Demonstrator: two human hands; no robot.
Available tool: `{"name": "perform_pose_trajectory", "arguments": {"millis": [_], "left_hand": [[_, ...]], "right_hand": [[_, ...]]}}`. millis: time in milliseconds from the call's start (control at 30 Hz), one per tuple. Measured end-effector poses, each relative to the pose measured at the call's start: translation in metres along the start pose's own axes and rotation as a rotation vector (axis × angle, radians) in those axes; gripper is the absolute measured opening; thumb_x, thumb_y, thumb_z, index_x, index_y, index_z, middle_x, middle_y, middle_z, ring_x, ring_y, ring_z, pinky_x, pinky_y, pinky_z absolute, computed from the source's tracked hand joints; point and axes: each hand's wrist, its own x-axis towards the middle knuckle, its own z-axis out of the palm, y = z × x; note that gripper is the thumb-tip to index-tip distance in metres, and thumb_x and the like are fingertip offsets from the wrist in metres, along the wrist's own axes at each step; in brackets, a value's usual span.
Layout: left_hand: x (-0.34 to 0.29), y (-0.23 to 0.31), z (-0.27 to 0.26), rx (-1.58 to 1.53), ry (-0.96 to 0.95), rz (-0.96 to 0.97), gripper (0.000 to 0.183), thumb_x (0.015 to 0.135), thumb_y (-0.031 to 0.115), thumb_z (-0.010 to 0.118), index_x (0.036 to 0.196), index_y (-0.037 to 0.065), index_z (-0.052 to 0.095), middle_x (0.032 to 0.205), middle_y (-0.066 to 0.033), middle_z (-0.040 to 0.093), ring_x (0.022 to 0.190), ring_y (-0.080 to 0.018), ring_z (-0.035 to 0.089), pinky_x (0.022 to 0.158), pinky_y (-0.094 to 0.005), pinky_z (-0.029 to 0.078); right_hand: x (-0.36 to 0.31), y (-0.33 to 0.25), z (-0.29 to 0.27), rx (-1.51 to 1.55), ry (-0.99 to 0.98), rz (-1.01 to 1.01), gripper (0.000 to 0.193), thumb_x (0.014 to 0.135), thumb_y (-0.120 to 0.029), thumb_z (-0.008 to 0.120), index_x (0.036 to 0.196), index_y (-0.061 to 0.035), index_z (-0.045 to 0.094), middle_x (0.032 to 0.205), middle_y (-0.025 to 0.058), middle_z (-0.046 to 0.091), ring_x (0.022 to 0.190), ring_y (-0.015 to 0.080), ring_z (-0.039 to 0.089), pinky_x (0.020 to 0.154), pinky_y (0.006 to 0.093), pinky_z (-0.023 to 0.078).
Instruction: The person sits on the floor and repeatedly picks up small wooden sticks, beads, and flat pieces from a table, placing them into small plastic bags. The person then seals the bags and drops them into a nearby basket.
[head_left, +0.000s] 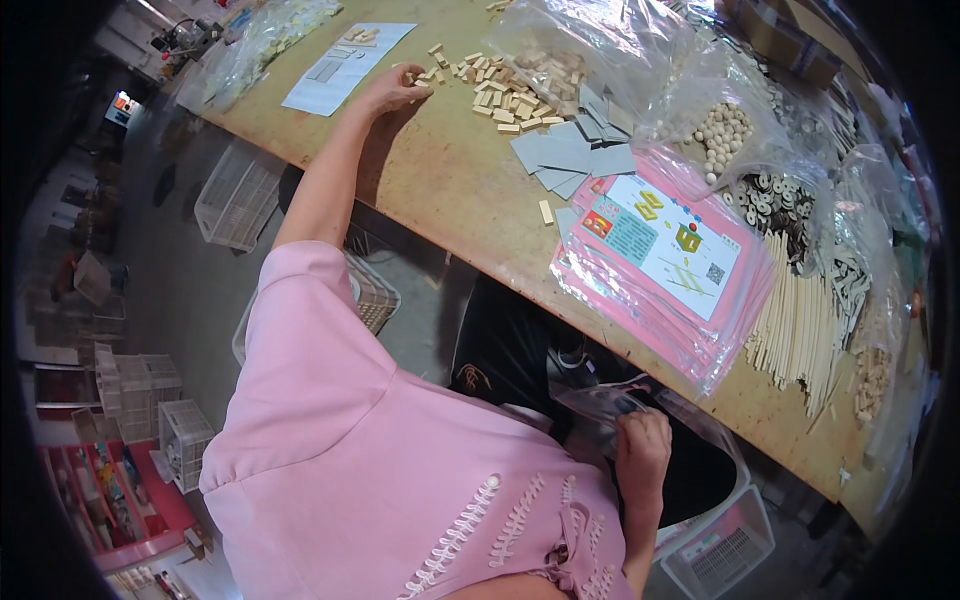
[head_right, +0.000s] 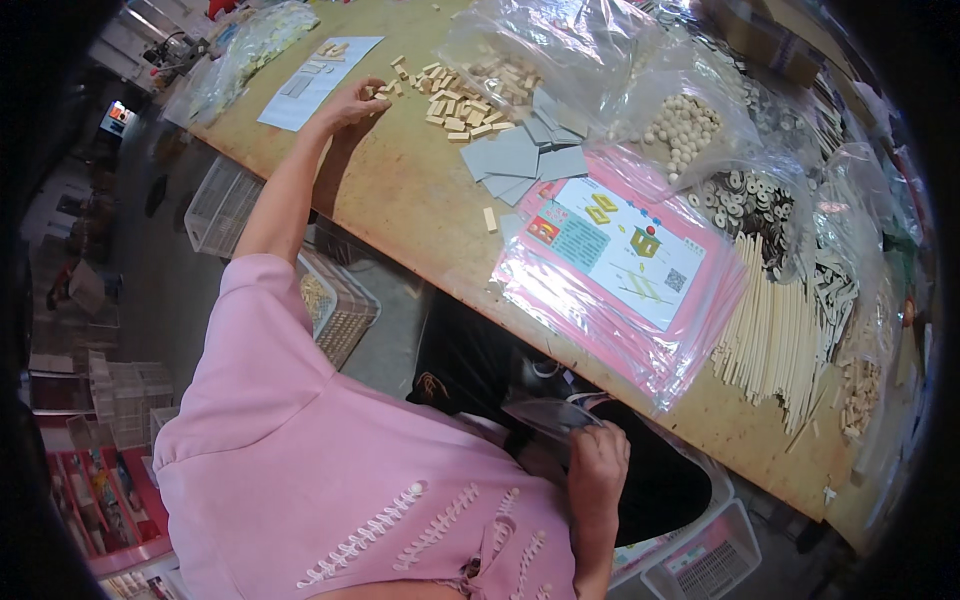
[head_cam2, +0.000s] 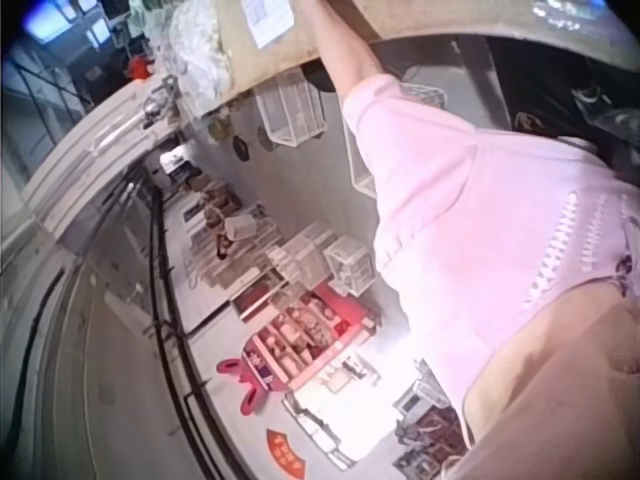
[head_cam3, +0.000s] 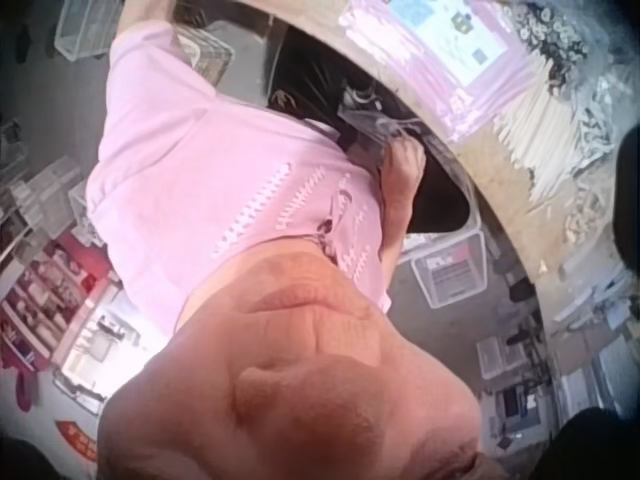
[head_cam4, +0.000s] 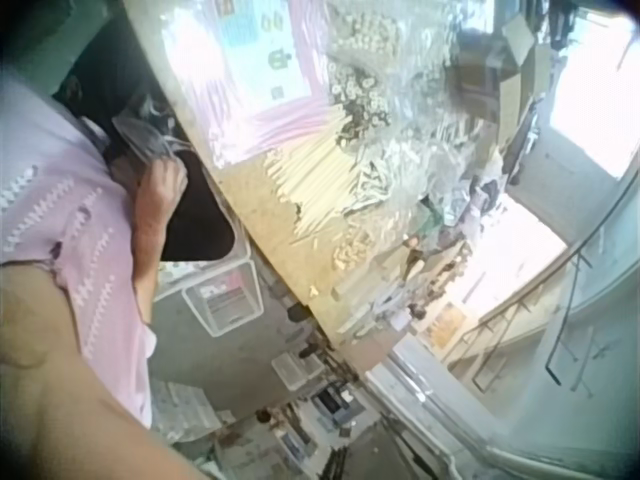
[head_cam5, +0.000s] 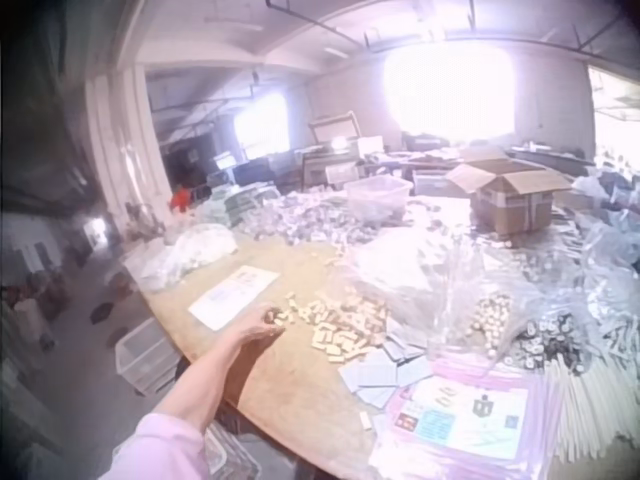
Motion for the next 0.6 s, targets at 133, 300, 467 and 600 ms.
{"name": "perform_pose_trajectory", "arguments": {"millis": [133,300,467,600], "left_hand": [[-0.006,-0.019,0.004,0.109,0.143,0.091,0.051,0.082,0.043,0.086,0.116,0.008,0.072,0.087,-0.0082,0.071,0.075,-0.0187,0.066,0.066,-0.0375,0.052],[-0.067,0.006,0.011,0.295,0.271,0.015,0.041,0.085,0.041,0.086,0.104,0.007,0.074,0.087,-0.0057,0.073,0.076,-0.0157,0.067,0.069,-0.0351,0.054],[-0.193,0.148,0.070,-0.431,-0.107,0.069,0.021,0.094,0.023,0.081,0.105,0.006,0.072,0.088,0.0037,0.068,0.083,-0.0054,0.063,0.070,-0.0235,0.053],[-0.285,0.244,0.100,-0.313,-0.608,0.578,0.026,0.093,0.020,0.081,0.113,0.009,0.071,0.100,-0.0007,0.075,0.092,-0.0104,0.069,0.082,-0.0300,0.055]], "right_hand": [[-0.002,0.002,0.001,-0.002,0.001,-0.016,0.012,0.083,0.000,0.071,0.095,-0.0032,0.071,0.099,0.0132,0.069,0.104,0.0377,0.067,0.090,0.0481,0.051],[0.003,-0.004,-0.006,0.022,0.021,-0.014,0.011,0.083,-0.001,0.071,0.094,-0.0035,0.070,0.102,0.0131,0.068,0.105,0.0368,0.066,0.090,0.0477,0.051],[0.017,-0.014,-0.020,0.064,0.059,0.007,0.010,0.082,-0.002,0.070,0.092,-0.0036,0.070,0.110,0.0135,0.068,0.110,0.0362,0.065,0.091,0.0471,0.050],[0.036,-0.026,-0.022,-0.001,0.074,-0.059,0.009,0.082,-0.003,0.068,0.091,-0.0026,0.069,0.123,0.0145,0.066,0.120,0.0352,0.062,0.100,0.0462,0.049]]}}
